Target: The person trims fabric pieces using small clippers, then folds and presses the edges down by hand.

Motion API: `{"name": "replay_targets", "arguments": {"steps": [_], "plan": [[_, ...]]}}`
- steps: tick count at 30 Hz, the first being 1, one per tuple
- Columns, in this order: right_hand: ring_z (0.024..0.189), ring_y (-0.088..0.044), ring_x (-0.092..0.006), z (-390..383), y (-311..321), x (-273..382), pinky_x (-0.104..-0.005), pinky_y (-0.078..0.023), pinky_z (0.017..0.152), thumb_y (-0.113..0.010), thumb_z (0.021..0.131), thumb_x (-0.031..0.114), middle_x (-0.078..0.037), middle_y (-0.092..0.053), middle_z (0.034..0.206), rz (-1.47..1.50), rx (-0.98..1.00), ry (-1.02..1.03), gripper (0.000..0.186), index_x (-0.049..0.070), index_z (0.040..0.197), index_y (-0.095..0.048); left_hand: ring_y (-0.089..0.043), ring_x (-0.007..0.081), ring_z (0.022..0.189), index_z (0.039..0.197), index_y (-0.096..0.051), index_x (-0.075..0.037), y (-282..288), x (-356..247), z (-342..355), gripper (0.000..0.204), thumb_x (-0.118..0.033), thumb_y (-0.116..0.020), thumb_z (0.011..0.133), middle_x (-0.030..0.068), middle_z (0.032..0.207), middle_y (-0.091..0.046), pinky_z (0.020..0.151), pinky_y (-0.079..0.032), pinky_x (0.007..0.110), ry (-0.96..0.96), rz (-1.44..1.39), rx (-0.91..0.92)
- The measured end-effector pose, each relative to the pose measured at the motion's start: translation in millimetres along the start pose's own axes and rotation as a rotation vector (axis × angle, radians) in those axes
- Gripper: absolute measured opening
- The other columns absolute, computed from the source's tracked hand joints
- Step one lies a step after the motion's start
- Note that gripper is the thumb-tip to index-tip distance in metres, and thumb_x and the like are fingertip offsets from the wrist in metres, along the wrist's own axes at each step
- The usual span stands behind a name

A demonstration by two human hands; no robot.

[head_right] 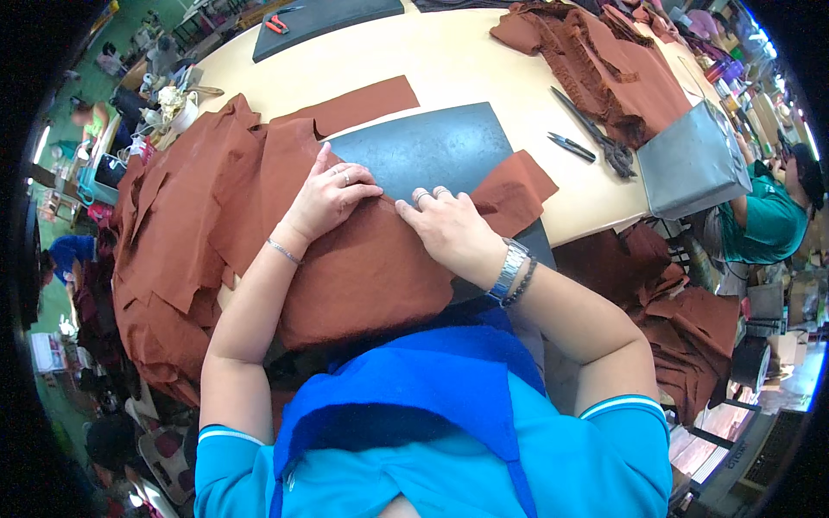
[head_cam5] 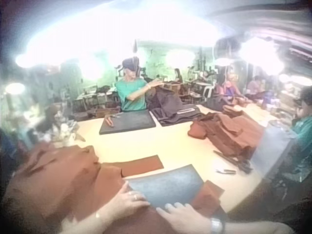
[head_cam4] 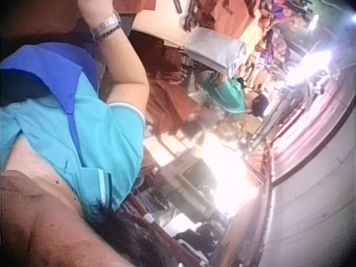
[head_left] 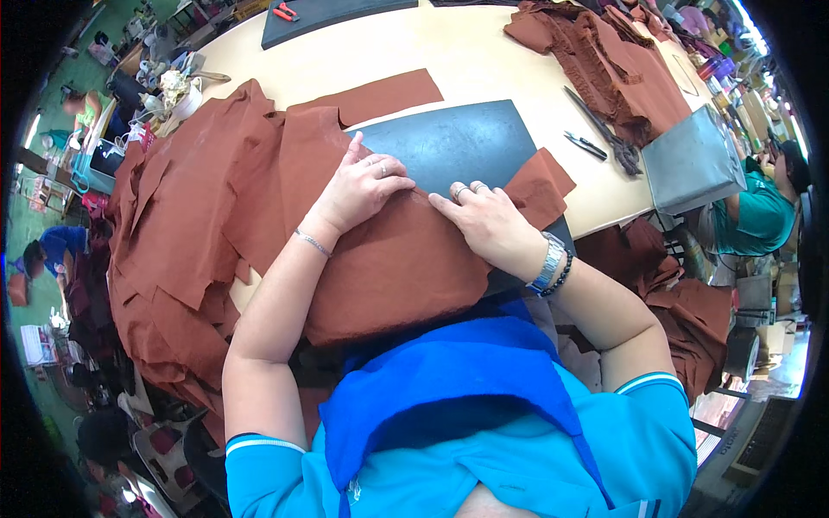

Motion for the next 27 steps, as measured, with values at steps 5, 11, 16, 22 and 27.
{"name": "replay_targets", "arguments": {"steps": [5, 11, 16, 22, 27], "plan": [[0.101, -0.063, -0.0297, 17, -2, 5, -0.0429, -0.051, 0.088, -0.045, 0.1, 0.01, -0.013, -0.062, 0.115, -0.077, 0.064, -0.08, 0.048, 0.014, 0.147, -0.054, -0.07, 0.0108, 0.109, 0.102, -0.08, -0.028, -2, 5, 0, 0.021, -0.014, -0.074, 0.088, -0.0094, 0.109, -0.071, 0.124, -0.027, 0.064, 0.045, 0.001, -0.012], [0.104, -0.065, -0.0281, -3, 16, -12, -0.0454, -0.048, 0.088, -0.055, 0.1, 0.019, -0.01, -0.065, 0.114, -0.001, 0.05, -0.05, 0.036, 0.015, 0.135, -0.063, -0.066, 0.0154, 0.117, 0.106, -0.077, -0.023, 3, 7, -1, 0.016, -0.016, -0.071, 0.094, -0.0048, 0.117, -0.069, 0.116, -0.036, 0.067, 0.076, -0.019, -0.032], [0.108, -0.066, -0.0275, -33, 24, -48, -0.0454, -0.048, 0.09, -0.07, 0.094, 0.022, -0.008, -0.069, 0.111, 0.231, -0.043, -0.132, 0.021, 0.012, 0.113, -0.068, -0.059, 0.0314, 0.128, 0.121, -0.067, -0.014, 25, 60, -35, 0.022, -0.015, -0.065, 0.1, 0.0077, 0.129, -0.064, 0.118, -0.036, 0.063, 0.333, -0.262, -0.02], [0.103, -0.069, -0.0296, -4, 11, -135, -0.0476, -0.05, 0.09, -0.07, 0.092, 0.017, -0.009, -0.073, 0.104, 0.121, 0.08, -0.251, 0.022, 0.014, 0.114, -0.069, -0.051, 0.0395, 0.137, 0.141, -0.063, -0.01, 35, 24, -58, 0.063, -0.049, -0.073, 0.093, 0.0201, 0.148, -0.055, 0.115, -0.04, 0.056, 0.419, -0.046, 0.177], [0.11, -0.064, -0.0307, 29, 80, -108, -0.049, -0.048, 0.094, -0.071, 0.093, 0.027, -0.01, -0.069, 0.112, -0.059, -0.608, -0.202, 0.034, 0.012, 0.123, -0.066, -0.038, 0.0394, 0.148, 0.157, -0.047, -0.014, 50, -37, -22, 0.101, -0.073, -0.074, 0.079, 0.0197, 0.16, -0.042, 0.122, -0.029, 0.06, 0.33, -0.026, 0.442]]}}
Point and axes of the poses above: each hand's wrist, its own z-axis towards the middle knuckle, its own y-axis out of the back of the hand, x = y × z, the point moved 7 cm from there along z, towards the middle knuckle
